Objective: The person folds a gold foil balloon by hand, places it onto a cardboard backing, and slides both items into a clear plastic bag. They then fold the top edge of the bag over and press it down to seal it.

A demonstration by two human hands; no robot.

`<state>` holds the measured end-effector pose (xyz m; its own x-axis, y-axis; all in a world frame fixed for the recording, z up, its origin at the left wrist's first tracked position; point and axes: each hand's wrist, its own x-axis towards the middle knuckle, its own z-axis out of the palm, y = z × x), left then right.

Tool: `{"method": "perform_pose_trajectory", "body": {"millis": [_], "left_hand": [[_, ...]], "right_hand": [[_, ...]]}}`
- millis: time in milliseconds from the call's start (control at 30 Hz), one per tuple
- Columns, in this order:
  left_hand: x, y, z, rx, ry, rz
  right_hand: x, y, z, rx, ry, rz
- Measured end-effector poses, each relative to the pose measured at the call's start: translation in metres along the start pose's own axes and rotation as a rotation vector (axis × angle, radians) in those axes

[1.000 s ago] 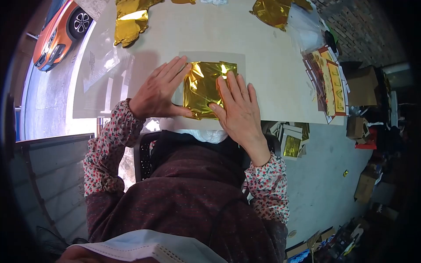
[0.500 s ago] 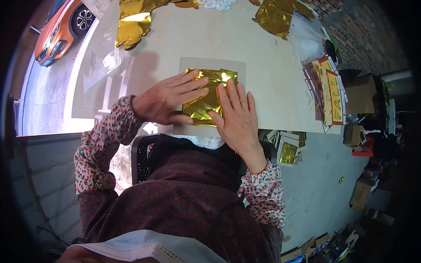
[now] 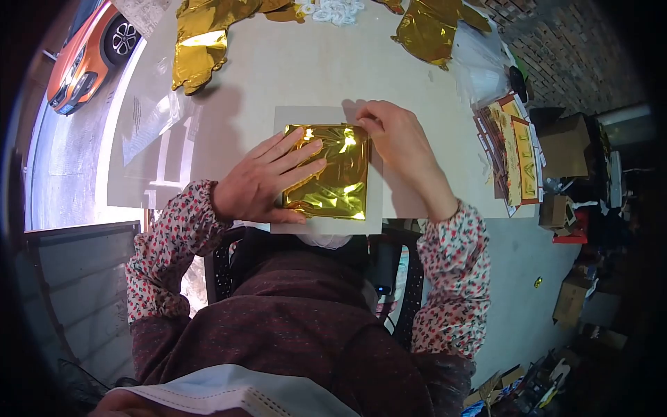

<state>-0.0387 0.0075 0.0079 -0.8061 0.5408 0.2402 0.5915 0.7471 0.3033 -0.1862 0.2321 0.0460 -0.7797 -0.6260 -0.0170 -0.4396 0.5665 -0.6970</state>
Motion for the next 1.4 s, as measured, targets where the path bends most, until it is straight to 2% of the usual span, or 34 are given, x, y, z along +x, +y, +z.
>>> {"method": "perform_pose_trajectory", "body": {"millis": [33, 133, 333, 533, 733, 933, 1033, 1333, 1400], "left_hand": [[-0.001, 0.000, -0.002, -0.003, 0.008, -0.001], [-0.002, 0.000, 0.001, 0.004, 0.057, 0.008], [-0.003, 0.000, 0.001, -0.002, 0.065, 0.000], [-0.005, 0.001, 0.000, -0.011, 0.075, -0.006], [-0.007, 0.001, -0.002, -0.013, 0.063, -0.006], [-0.006, 0.001, -0.002, -0.007, 0.044, -0.009], [-0.008, 0.001, -0.003, -0.020, 0.025, -0.018], [-0.007, 0.002, -0.005, -0.022, -0.023, -0.033], [-0.008, 0.001, -0.005, -0.015, -0.025, -0.032]], "right_hand": [[0.008, 0.006, 0.000, -0.081, -0.036, -0.088], [0.023, 0.011, -0.007, -0.057, -0.267, -0.056], [0.036, 0.019, -0.008, 0.056, -0.423, -0.044], [0.043, 0.014, -0.008, -0.014, -0.470, 0.036], [0.041, 0.009, -0.004, 0.019, -0.429, -0.023], [0.043, 0.006, -0.001, 0.199, -0.479, 0.023], [0.045, 0.005, 0.001, 0.264, -0.503, 0.113], [0.049, 0.004, -0.001, 0.175, -0.568, 0.083], [0.049, 0.008, -0.001, 0.150, -0.543, 0.007]]}}
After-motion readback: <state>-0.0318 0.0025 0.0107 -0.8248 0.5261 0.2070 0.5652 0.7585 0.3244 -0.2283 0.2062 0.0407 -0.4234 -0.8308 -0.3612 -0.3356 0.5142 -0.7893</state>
